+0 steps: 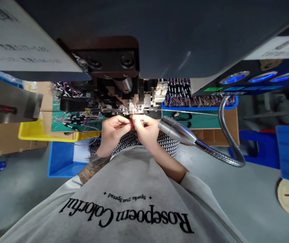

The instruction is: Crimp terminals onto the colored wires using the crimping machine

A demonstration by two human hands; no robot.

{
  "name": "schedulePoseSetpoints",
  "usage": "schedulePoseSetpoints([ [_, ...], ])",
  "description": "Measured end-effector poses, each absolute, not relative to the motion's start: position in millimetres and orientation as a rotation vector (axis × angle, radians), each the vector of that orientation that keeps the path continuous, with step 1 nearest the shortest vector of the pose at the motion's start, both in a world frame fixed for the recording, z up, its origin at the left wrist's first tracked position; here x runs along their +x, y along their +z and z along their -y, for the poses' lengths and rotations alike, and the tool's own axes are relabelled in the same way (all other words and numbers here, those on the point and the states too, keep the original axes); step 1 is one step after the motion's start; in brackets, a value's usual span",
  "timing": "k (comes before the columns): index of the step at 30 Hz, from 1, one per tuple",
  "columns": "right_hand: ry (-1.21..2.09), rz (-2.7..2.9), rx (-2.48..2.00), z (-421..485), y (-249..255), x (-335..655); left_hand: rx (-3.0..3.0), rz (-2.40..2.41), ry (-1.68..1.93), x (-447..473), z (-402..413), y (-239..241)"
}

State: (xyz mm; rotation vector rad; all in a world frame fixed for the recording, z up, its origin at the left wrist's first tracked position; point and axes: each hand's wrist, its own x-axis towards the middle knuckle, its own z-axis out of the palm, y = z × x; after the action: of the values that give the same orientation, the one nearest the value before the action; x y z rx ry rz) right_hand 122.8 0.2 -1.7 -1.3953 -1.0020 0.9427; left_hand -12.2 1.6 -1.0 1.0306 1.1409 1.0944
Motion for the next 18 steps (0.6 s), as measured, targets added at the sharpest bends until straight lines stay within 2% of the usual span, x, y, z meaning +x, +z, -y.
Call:
schedulePoseSetpoints([
  [9, 1.098, 0.867, -1.339, -8, 1, 121, 1.082, -1.188, 1.105, -14, -2, -4],
  [18, 1.067, 0.959, -1.343, -5, -4, 122, 1.024, -1.192, 1.085, -12, -2, -10],
])
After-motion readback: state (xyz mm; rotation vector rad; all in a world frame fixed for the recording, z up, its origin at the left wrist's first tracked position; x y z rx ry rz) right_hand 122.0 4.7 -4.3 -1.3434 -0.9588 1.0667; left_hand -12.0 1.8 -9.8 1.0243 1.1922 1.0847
